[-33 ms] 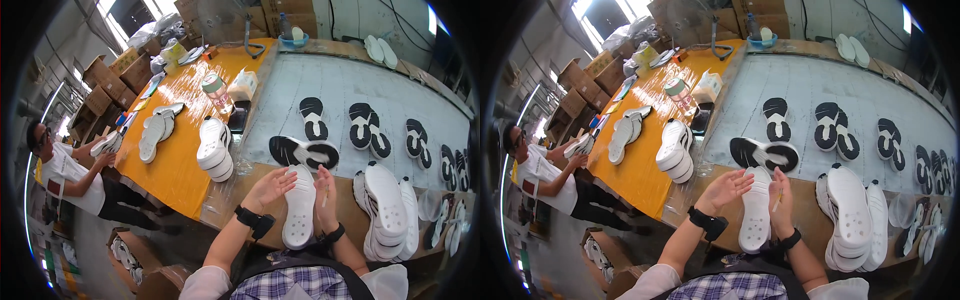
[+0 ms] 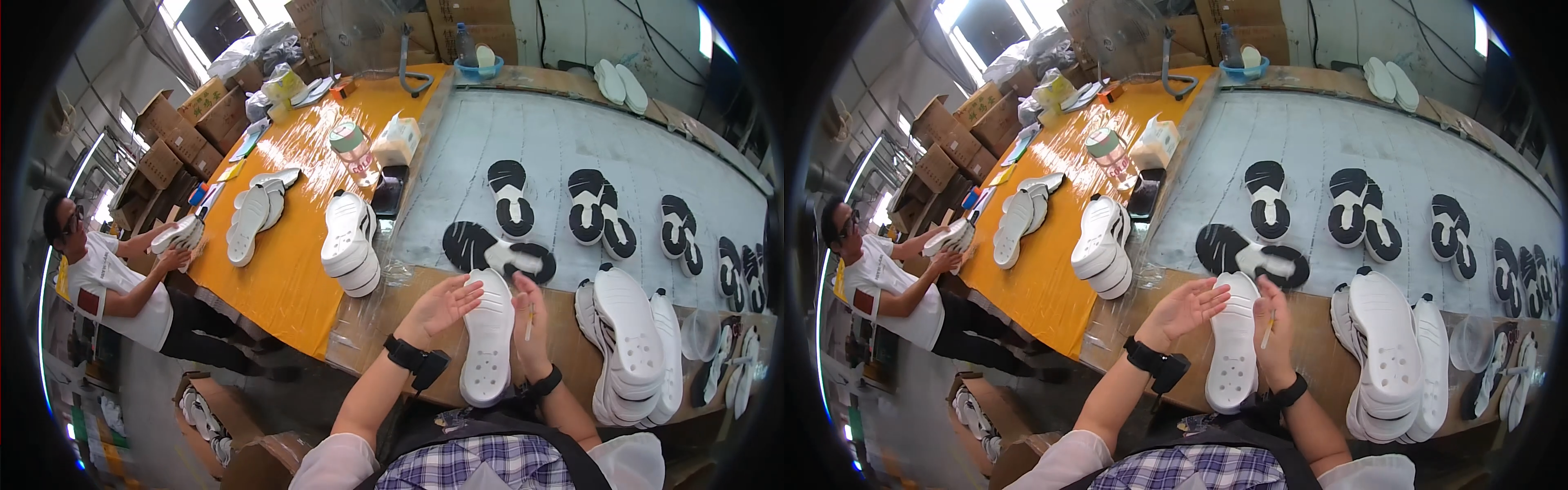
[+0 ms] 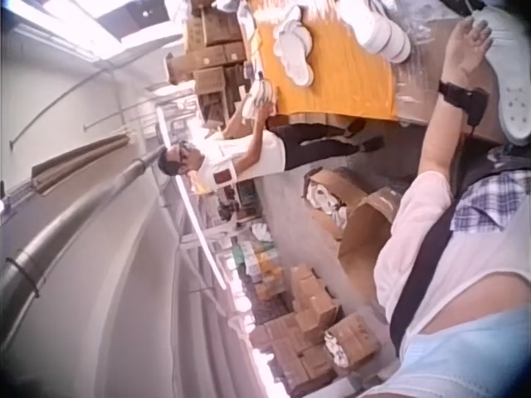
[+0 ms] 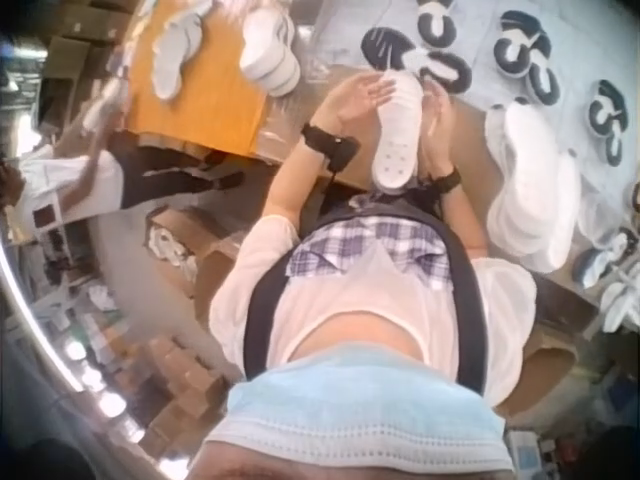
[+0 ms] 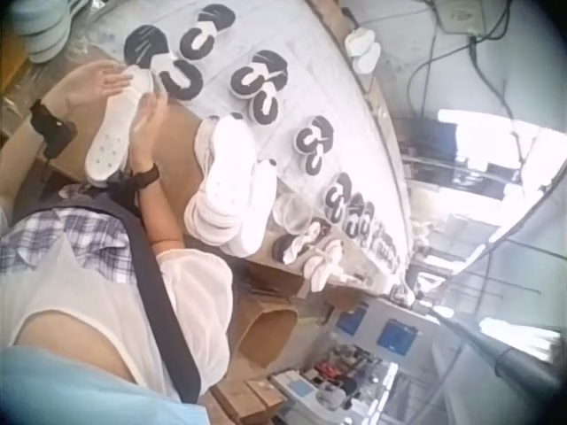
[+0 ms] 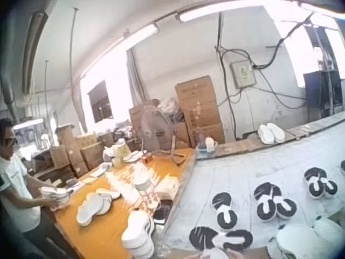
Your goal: Inspecting, marking with a pen, and stacking shoe soles on a manufacturing production line.
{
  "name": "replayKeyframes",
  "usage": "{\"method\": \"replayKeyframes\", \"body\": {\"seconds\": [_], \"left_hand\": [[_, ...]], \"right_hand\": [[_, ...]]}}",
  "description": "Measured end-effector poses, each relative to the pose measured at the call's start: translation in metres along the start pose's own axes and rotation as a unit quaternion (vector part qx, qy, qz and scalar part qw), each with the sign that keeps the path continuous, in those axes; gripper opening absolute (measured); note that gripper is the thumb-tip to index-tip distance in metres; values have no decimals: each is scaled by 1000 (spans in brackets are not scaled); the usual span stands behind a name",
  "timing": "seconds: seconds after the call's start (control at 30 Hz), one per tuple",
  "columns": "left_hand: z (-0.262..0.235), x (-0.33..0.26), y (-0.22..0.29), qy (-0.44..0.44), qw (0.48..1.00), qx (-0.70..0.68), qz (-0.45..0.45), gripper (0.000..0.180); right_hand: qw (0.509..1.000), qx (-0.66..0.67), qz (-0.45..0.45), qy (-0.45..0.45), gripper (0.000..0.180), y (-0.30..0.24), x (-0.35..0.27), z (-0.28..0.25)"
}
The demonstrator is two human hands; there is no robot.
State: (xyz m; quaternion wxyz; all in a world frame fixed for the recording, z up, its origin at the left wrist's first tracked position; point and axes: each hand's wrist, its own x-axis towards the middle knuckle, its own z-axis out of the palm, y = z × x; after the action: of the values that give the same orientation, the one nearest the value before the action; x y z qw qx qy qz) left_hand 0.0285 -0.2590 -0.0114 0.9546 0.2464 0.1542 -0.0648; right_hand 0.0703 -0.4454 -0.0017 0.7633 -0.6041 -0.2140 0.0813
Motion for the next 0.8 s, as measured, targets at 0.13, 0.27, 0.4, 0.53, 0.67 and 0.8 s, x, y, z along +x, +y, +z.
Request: {"method": "replayKeyframes", "body": {"seconds": [0.13,0.27,0.4,0.53,0.67,0.8], "left_hand": [[3,10,5,75,993,44,83,33],[5,13,8,60,991,94,77,26],[6,4,3,87,981,167,43,21],[7,-15,1,111,970,213,37,20],[10,-33,5,150,964,216,49,20],[12,-44,6,131,962,222,92,20]], "right_hand": [[990,-138,-10,-24,38,4,-2,-13],[947,-280,-86,130,36,30,32,-27],[880,-444,-11,168,60,55,79,-48],[778,-623,53,-59,97,64,101,-67],[768,-635,-43,-71,83,70,114,-78],[860,-508,-26,-28,49,65,113,-74]]}}
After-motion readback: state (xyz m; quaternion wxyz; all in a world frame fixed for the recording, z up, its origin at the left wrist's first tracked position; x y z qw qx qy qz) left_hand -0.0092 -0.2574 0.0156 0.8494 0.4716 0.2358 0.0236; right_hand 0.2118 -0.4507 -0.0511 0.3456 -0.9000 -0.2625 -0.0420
